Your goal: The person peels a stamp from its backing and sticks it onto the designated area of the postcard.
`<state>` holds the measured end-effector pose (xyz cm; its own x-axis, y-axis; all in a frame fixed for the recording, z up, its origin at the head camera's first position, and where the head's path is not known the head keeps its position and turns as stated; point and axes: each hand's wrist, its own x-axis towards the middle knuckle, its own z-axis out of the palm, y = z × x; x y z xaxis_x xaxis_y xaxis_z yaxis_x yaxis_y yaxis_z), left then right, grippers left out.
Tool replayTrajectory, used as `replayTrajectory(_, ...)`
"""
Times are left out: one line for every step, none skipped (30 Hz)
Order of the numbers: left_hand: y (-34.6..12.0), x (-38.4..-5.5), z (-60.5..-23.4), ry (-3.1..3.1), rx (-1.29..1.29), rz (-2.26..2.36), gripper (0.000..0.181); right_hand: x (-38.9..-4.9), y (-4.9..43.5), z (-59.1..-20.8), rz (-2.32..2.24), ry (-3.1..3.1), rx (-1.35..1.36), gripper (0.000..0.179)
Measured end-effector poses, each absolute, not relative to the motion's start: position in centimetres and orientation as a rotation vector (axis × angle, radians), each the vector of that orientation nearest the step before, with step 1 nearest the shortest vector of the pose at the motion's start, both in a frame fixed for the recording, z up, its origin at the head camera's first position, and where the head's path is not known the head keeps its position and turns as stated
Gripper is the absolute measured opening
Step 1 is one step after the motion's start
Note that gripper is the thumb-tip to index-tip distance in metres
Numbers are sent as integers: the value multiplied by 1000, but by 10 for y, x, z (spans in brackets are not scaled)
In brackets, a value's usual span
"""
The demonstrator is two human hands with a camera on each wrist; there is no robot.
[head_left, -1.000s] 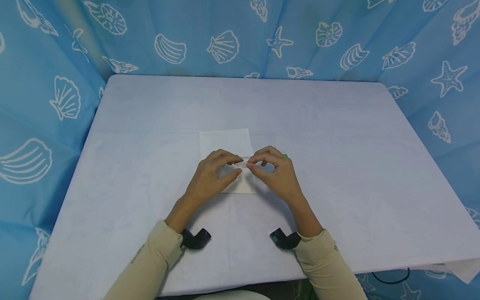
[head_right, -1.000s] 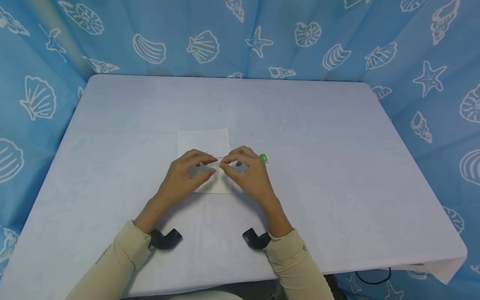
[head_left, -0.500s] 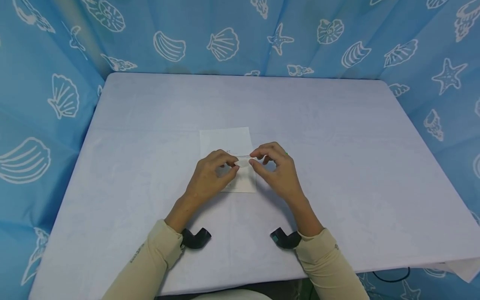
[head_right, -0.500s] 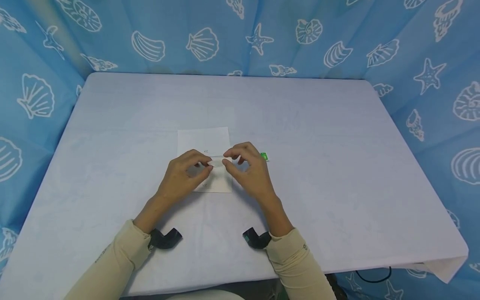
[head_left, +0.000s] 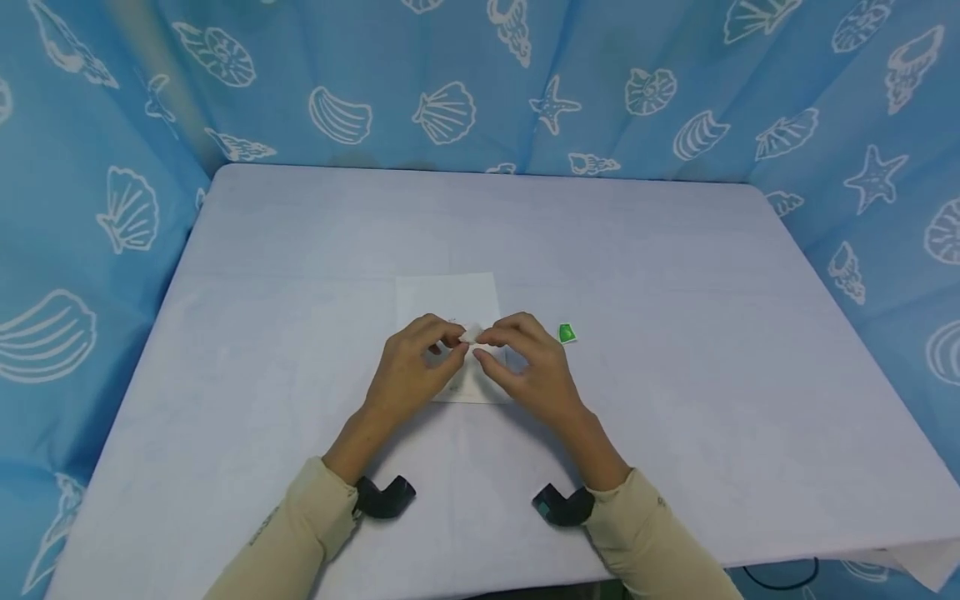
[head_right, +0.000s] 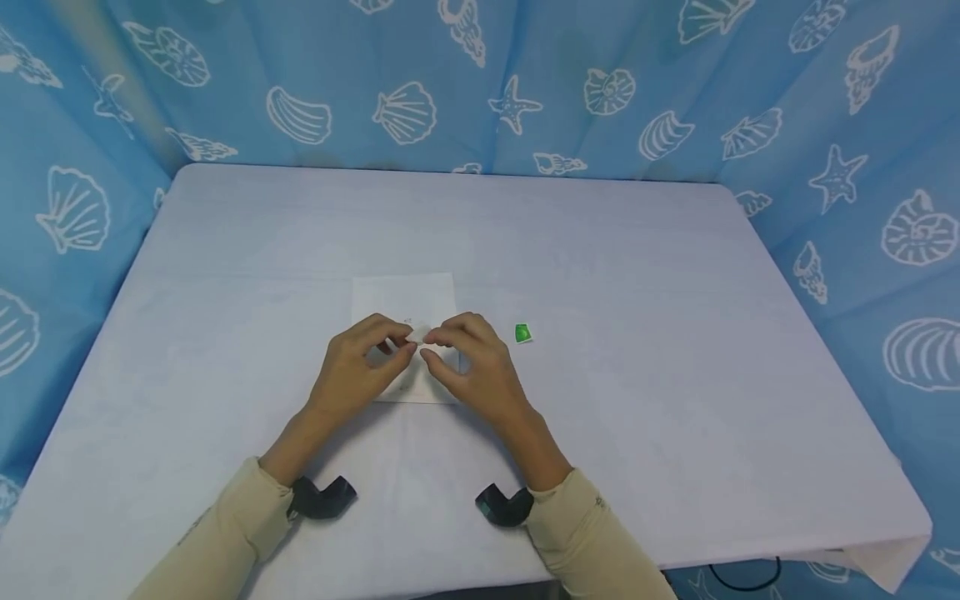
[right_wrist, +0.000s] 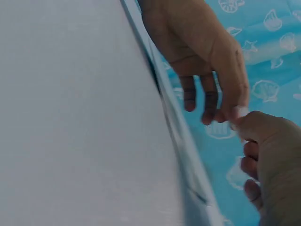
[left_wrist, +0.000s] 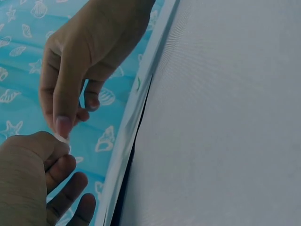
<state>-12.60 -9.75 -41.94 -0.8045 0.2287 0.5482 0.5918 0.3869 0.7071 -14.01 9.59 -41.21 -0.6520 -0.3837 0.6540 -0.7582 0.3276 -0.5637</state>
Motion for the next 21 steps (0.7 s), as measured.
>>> replayTrajectory(-98, -126, -420, -2292, -710, -1386, 13, -142, 94, -413, 1257, -2176, 1023, 18)
replayTrajectory(-98, -127, -420, -2296, -707, -1382, 13, -144, 92, -415, 1253, -2159, 1032, 18)
replayTrajectory(-98, -127, -420, -2301, -704, -1377, 12, -146, 90, -415, 1255, -2141, 1038, 17)
replayTrajectory(-98, -127, -421, -2306, -698, -1373, 12, -147, 89, -416, 1258, -2127, 1042, 17)
replayTrajectory(-98, -127, -421, -2309, -691, -1370, 11, -148, 88, -417, 1262, -2118, 1043, 17)
replayTrajectory(-98, -127, -421, -2313, -680, -1364, 11, -150, 87, -418, 1268, -2116, 1042, 16)
replayTrajectory(-97, -127, -422, -2316, -669, -1361, 10, -150, 86, -419, 1269, -2121, 1040, 16)
replayTrajectory(-97, -127, -422, -2315, -658, -1361, 9, -151, 86, -420, 1270, -2131, 1037, 15)
replayTrajectory(-96, -126, -423, -2315, -644, -1361, 9, -151, 86, -421, 1264, -2144, 1034, 13)
replayTrajectory(-96, -126, -423, -2313, -633, -1365, 8, -152, 86, -422, 1258, -2156, 1033, 12)
replayTrajectory(-95, -125, -423, -2312, -622, -1367, 8, -152, 86, -422, 1253, -2166, 1030, 11)
replayTrajectory(-95, -125, -423, -2312, -612, -1369, 8, -152, 87, -422, 1249, -2172, 1030, 10)
replayTrajectory(-95, -124, -423, -2313, -606, -1367, 8, -153, 87, -422, 1242, -2175, 1030, 11)
replayTrajectory(-95, -124, -422, -2315, -598, -1365, 8, -153, 87, -422, 1240, -2176, 1030, 11)
replayTrajectory(-95, -123, -421, -2320, -591, -1358, 8, -154, 87, -422, 1244, -2172, 1033, 11)
replayTrajectory(-96, -123, -420, -2322, -589, -1351, 8, -154, 87, -421, 1258, -2165, 1037, 12)
replayTrajectory(-96, -123, -420, -2323, -589, -1345, 8, -155, 86, -421, 1270, -2158, 1041, 12)
replayTrajectory(-97, -124, -419, -2322, -589, -1340, 8, -155, 86, -420, 1277, -2157, 1044, 12)
replayTrajectory(-98, -124, -418, -2320, -592, -1336, 7, -156, 86, -419, 1281, -2162, 1044, 11)
replayTrajectory(-98, -125, -417, -2315, -596, -1337, 7, -156, 86, -418, 1285, -2165, 1046, 11)
replayTrajectory(-99, -126, -417, -2311, -602, -1335, 7, -157, 87, -417, 1289, -2165, 1048, 10)
